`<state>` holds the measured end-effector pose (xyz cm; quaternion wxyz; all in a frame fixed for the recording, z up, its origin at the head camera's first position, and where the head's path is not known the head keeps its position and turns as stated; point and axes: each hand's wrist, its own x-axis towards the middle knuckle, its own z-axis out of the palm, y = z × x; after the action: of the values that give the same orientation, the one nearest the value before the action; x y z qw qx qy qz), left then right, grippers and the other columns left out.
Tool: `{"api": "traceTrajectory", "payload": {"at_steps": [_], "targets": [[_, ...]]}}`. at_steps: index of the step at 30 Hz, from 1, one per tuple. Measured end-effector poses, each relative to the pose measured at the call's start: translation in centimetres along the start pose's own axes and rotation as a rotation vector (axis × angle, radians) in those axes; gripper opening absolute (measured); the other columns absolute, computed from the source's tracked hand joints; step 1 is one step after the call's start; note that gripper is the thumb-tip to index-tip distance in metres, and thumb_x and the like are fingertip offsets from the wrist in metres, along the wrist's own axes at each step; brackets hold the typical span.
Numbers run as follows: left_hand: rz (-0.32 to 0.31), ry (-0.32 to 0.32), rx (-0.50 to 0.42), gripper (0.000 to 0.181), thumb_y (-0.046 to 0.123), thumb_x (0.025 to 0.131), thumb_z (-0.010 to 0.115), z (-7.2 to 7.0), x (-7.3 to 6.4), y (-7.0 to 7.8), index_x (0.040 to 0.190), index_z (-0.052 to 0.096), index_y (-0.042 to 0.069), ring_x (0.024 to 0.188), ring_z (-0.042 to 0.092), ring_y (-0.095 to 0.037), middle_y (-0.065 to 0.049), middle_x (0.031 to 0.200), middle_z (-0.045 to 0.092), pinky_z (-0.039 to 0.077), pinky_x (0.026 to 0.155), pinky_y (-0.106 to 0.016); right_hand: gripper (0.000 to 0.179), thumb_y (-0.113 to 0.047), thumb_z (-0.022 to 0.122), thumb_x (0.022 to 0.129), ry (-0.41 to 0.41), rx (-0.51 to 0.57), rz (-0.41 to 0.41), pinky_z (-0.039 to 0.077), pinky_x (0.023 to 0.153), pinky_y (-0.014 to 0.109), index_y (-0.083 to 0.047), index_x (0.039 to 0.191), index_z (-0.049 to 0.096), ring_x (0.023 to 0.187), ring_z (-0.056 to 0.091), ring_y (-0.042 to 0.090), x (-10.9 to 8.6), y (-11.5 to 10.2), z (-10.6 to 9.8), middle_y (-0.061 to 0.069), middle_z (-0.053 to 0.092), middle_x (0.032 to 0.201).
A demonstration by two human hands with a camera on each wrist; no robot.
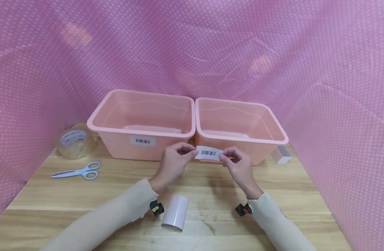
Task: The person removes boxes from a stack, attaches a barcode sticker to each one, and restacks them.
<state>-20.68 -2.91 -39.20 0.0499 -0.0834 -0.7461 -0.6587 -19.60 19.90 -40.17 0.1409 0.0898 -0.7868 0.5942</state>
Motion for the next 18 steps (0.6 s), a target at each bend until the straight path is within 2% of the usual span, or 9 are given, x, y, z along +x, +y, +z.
{"api": "traceTrajectory", "payload": {"at_steps": [5, 11, 15, 18], "targets": [[-0.008, -0.063, 0.043, 0.01, 0.023, 0.089, 0.079, 1.1, 1.0, -0.1, 0.093, 0.077, 0.015, 0.077, 0.063, -0.013, -0.001, 0.087, 0.075, 0.053, 0.066, -0.023, 0.009, 0.002, 0.073, 0.088, 0.045, -0.026, 0.012, 0.059, 0.061, 0.023, 0.006, 0.093, 0.066, 0.066, 0.067, 0.008, -0.2, 1.0, -1.5, 0.01, 0.069, 0.082], [0.006, -0.115, 0.038, 0.011, 0.018, 0.091, 0.077, 2.3, 1.2, -0.5, 0.1, 0.078, 0.011, 0.08, 0.066, -0.012, -0.002, 0.092, 0.077, 0.055, 0.07, -0.023, 0.009, 0.002, 0.073, 0.088, 0.07, -0.066, 0.024, 0.059, 0.059, 0.024, 0.007, 0.093, 0.068, 0.066, 0.069, 0.013, -0.1, 1.9, -3.0, 0.022, 0.07, 0.086], [0.048, -0.179, 0.053, 0.017, 0.015, 0.093, 0.074, 3.2, 1.3, -0.8, 0.109, 0.077, 0.009, 0.089, 0.071, -0.013, -0.004, 0.102, 0.078, 0.059, 0.078, -0.023, 0.009, 0.002, 0.074, 0.088, 0.097, -0.101, 0.047, 0.057, 0.057, 0.022, 0.007, 0.092, 0.068, 0.064, 0.067, 0.01, -0.1, 2.1, -4.4, 0.015, 0.071, 0.084], [0.06, -0.244, 0.039, 0.025, 0.012, 0.094, 0.072, 3.9, 1.4, -0.8, 0.118, 0.074, 0.009, 0.1, 0.073, -0.017, -0.006, 0.112, 0.077, 0.06, 0.086, -0.023, 0.01, 0.0, 0.074, 0.088, 0.114, -0.13, 0.076, 0.056, 0.058, 0.021, 0.005, 0.094, 0.069, 0.064, 0.067, 0.01, -0.1, 2.3, -5.3, 0.003, 0.072, 0.081]]}}
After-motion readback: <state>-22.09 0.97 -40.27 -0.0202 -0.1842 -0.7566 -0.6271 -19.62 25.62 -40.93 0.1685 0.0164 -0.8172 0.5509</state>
